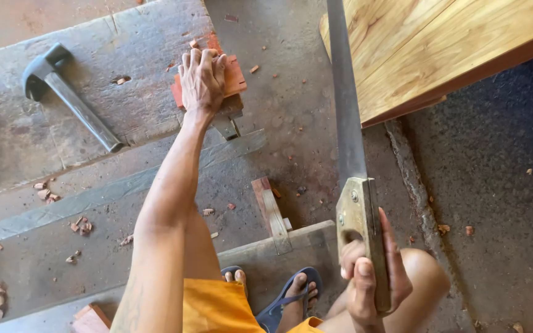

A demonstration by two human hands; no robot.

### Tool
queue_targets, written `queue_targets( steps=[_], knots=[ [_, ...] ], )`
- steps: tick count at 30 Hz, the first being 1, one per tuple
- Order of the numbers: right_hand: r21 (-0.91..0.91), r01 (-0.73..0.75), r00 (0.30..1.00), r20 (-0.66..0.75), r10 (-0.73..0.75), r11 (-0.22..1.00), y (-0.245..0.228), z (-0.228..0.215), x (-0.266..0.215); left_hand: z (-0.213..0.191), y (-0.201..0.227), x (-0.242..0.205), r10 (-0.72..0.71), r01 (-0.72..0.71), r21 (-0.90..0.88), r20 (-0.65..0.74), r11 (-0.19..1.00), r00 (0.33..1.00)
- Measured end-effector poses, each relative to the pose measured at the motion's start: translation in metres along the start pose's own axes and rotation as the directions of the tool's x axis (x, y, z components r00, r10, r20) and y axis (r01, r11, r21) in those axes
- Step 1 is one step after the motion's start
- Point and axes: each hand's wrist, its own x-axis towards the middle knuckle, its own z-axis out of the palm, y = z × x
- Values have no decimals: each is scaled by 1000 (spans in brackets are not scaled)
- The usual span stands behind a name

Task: Using a hand saw to cut small wood pieces on a workbench.

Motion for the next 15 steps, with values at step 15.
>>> queue_targets(
  steps=[15],
  knots=[
    [-257,-127,991,-79,110,958,-25,-16,-7,60,-97,-69,181,-183,45,53,982,982]
  ],
)
